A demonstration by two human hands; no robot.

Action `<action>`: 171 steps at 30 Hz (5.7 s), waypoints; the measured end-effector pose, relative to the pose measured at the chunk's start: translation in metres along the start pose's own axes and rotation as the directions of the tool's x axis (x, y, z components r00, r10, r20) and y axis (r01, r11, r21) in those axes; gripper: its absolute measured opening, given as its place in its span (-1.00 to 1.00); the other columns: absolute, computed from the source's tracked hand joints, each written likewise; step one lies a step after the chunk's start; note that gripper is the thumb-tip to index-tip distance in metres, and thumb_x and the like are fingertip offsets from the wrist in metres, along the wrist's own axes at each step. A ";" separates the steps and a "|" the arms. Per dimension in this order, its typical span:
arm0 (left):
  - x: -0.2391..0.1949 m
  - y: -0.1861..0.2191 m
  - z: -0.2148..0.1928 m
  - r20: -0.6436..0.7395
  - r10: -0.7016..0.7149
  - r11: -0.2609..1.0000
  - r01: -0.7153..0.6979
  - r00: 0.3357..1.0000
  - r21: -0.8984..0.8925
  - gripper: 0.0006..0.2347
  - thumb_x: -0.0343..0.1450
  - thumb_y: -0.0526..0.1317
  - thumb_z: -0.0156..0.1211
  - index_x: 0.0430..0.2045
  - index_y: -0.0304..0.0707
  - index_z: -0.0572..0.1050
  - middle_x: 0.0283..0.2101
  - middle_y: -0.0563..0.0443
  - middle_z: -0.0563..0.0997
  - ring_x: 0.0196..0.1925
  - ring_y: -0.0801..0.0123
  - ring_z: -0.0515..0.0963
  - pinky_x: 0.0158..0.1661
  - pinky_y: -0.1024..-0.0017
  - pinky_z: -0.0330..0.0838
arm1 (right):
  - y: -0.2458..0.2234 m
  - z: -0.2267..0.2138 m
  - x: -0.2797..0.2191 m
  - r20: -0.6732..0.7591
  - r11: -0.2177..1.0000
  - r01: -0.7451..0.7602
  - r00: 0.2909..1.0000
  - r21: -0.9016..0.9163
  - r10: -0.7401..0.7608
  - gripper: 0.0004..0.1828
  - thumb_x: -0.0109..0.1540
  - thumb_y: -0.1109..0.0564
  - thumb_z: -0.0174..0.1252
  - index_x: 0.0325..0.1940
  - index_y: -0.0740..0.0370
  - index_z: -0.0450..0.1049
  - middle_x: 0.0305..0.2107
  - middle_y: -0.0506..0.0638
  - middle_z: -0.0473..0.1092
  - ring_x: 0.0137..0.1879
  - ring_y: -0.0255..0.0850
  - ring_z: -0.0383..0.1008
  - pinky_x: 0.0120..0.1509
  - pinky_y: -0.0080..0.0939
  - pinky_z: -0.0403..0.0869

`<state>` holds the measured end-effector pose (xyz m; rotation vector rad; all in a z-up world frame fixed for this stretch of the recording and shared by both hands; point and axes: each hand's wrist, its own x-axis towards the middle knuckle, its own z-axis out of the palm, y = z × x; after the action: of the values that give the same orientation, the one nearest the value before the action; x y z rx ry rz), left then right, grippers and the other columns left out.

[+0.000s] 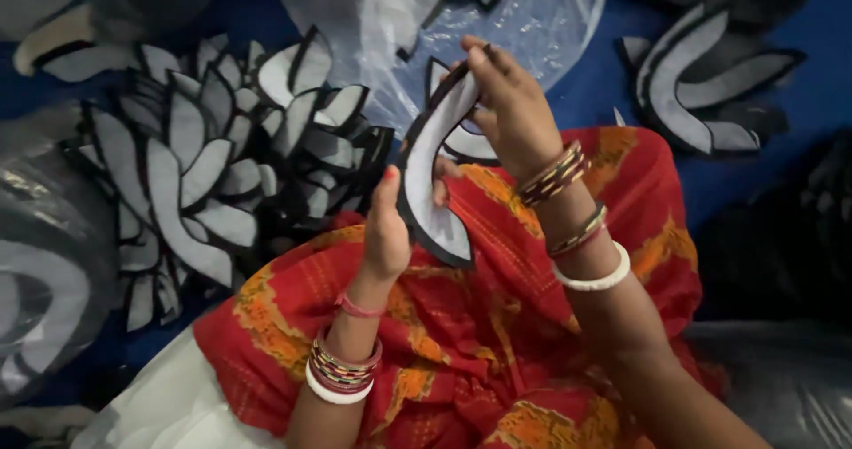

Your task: The person sits and assembles black and white curved foam pieces by hand. They pick up individual parts from a pile, align the edges, and press them together to form a layered shape, repeating this process for multiple items.

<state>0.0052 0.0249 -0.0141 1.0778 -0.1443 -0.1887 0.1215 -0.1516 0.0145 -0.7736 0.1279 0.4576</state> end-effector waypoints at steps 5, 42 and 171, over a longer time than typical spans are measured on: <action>0.003 0.000 -0.016 -0.188 -0.043 0.955 -0.015 0.981 -0.298 -0.46 0.64 0.10 -0.31 0.03 -0.53 0.46 -0.21 -0.04 0.58 -0.16 0.34 0.55 -0.03 0.43 0.42 | 0.009 0.038 -0.011 0.111 0.405 0.347 0.857 -0.846 -0.504 -0.50 0.41 0.09 0.28 0.43 0.12 0.40 -0.24 -0.05 0.36 -0.19 -0.26 0.34 -0.07 -0.28 0.41; 0.035 -0.017 -0.056 -0.507 0.045 0.912 -0.242 0.861 -0.330 -0.51 0.57 0.07 -0.32 0.06 -0.38 0.43 -0.04 -0.14 0.63 -0.27 0.35 0.52 -0.12 0.31 0.46 | 0.096 -0.132 0.032 0.142 -0.413 -0.077 0.868 -0.908 -0.475 -0.71 0.02 0.04 0.38 -0.21 0.13 0.61 -0.29 0.17 0.51 -0.08 0.20 0.52 -0.06 0.17 0.39; 0.014 0.034 -0.033 -0.094 -0.062 0.770 -0.012 0.994 -0.638 -0.59 0.57 0.08 -0.15 -0.06 -0.35 0.40 -0.31 -0.09 0.45 -0.51 0.45 0.23 -0.37 0.43 0.18 | 0.022 0.046 -0.009 0.018 0.848 0.422 0.898 -0.321 -0.440 -0.65 0.40 0.19 0.20 0.26 0.36 0.51 -0.16 -0.03 0.56 -0.14 -0.34 0.55 -0.15 -0.34 0.46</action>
<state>0.0282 0.0656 0.0009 0.3999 0.0396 -0.1827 0.1011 -0.1088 0.0361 -1.1018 -0.0729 0.0213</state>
